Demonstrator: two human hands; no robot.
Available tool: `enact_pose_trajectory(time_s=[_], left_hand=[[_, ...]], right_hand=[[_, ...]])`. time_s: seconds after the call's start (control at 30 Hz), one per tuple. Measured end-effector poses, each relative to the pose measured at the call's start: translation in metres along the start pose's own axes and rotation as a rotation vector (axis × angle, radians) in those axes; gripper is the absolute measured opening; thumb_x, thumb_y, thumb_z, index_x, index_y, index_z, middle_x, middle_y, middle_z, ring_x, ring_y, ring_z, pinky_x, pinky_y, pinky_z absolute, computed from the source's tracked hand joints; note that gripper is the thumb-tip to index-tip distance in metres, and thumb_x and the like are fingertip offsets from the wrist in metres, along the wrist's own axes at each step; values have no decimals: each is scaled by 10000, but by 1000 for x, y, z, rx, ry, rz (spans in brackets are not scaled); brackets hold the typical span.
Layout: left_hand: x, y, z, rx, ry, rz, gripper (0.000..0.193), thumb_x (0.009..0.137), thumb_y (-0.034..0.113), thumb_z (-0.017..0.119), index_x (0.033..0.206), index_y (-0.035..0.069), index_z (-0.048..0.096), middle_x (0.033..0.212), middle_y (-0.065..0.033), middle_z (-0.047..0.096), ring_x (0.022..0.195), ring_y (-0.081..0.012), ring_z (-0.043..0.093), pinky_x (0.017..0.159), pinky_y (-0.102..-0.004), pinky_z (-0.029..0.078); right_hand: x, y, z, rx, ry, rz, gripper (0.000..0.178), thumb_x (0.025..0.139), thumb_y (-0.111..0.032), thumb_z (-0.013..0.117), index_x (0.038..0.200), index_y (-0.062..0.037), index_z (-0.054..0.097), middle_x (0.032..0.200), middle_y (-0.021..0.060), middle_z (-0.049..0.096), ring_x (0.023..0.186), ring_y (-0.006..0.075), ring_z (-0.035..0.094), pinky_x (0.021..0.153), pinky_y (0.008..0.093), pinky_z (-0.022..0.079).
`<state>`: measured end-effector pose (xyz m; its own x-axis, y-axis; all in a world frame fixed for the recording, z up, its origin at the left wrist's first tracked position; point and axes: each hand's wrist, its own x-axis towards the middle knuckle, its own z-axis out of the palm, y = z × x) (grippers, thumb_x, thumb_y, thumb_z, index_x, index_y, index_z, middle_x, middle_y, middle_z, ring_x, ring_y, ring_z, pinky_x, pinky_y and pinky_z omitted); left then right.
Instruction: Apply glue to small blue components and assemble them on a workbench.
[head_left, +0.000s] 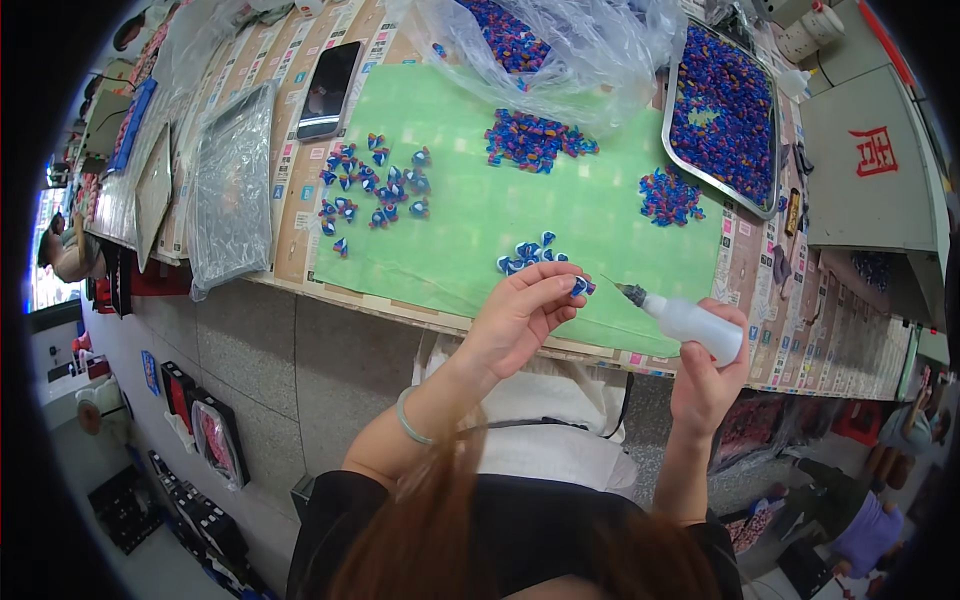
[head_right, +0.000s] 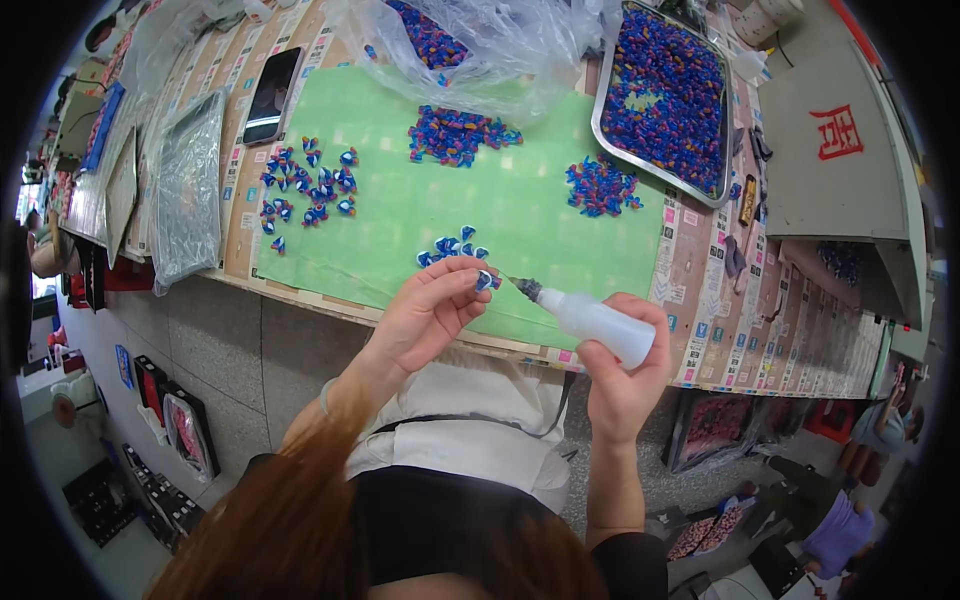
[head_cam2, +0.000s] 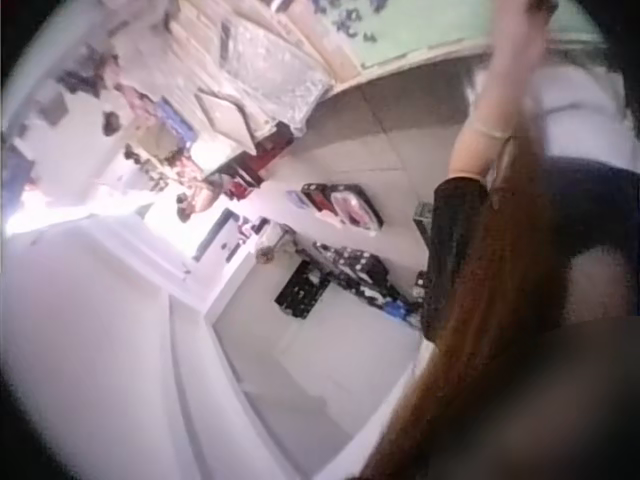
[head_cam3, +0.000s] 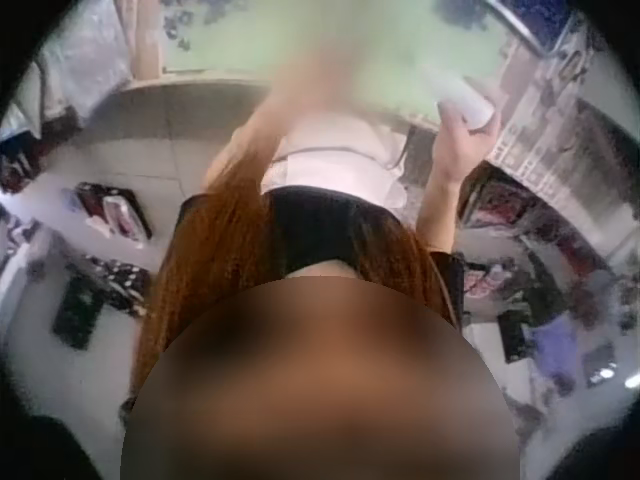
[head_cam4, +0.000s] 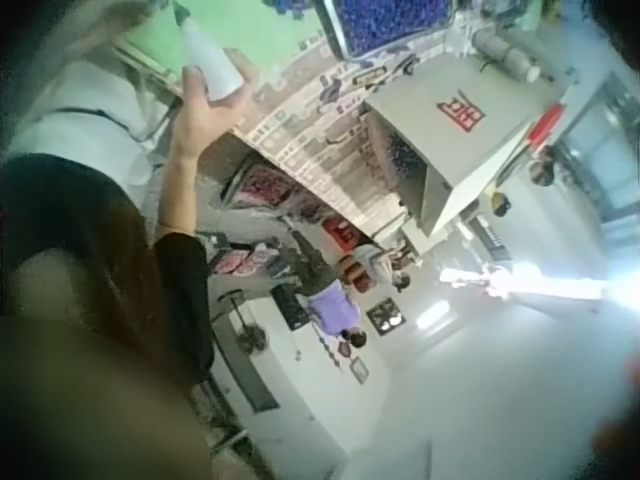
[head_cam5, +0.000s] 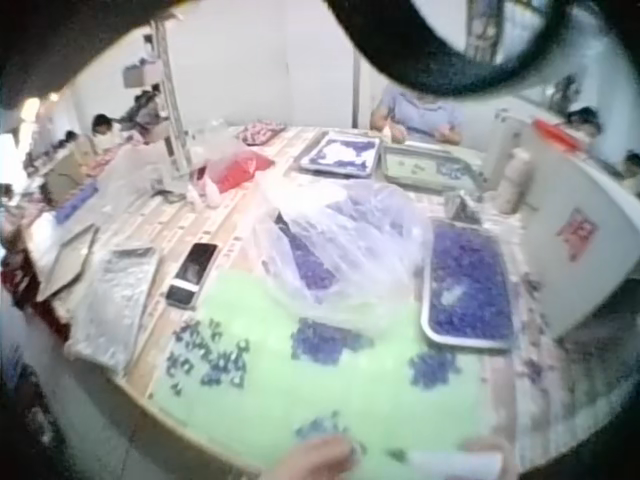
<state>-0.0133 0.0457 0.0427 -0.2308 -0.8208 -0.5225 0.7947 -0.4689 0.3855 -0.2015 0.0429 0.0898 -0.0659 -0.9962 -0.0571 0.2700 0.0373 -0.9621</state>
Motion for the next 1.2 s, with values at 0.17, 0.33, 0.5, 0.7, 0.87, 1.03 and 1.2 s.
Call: enact_pose_trajectory(time_s=[0.17,0.33,0.5,0.7,0.87,1.03,1.2], left_hand=[[0,0,-4,-2,-13,-4,154,808,64,505,950,12,531,896,-77,578,731,-101,551,684,-223,454],[0,-1,-5,-8,-21,-12,157,804,59,506,949,9,538,906,-83,576,726,-102,550,683,-223,451],[-2,-1,-4,0,-14,-15,159,803,61,508,950,10,540,902,-80,578,721,-100,549,683,-221,449],[-3,0,-2,11,-16,-15,151,801,68,513,940,18,542,893,-72,579,718,-96,548,681,-219,449],[-2,-1,-3,-11,-20,-24,144,801,67,511,934,21,542,885,-68,579,714,-92,546,680,-217,449],[-2,-1,-1,-12,-21,-24,143,802,63,508,935,20,540,880,-69,580,711,-90,544,677,-216,450],[-2,3,-5,-1,-8,-16,138,809,64,499,933,18,536,881,-68,578,712,-88,545,670,-214,452]], right_hand=[[-6,0,3,-299,-54,-251,367,601,-52,705,881,-19,471,821,43,453,742,110,435,668,218,365],[-8,-3,10,-367,-70,-223,323,652,-124,682,854,-17,454,802,25,421,716,93,401,659,196,317],[-7,-1,11,-360,-67,-204,293,654,-96,674,833,-25,454,775,13,426,680,73,391,621,182,307],[-6,-1,12,-350,-56,-155,278,656,-81,668,832,-29,458,768,11,428,655,62,379,596,170,296],[-5,-3,11,-348,-80,-194,282,651,-83,668,833,-29,460,780,12,426,666,66,382,607,176,300],[-5,-2,9,-325,-72,-160,296,641,-72,680,843,-22,469,782,17,441,673,76,409,616,184,325],[5,3,-15,-4,147,-133,241,730,-35,583,914,12,435,848,61,504,765,100,485,655,214,393]])
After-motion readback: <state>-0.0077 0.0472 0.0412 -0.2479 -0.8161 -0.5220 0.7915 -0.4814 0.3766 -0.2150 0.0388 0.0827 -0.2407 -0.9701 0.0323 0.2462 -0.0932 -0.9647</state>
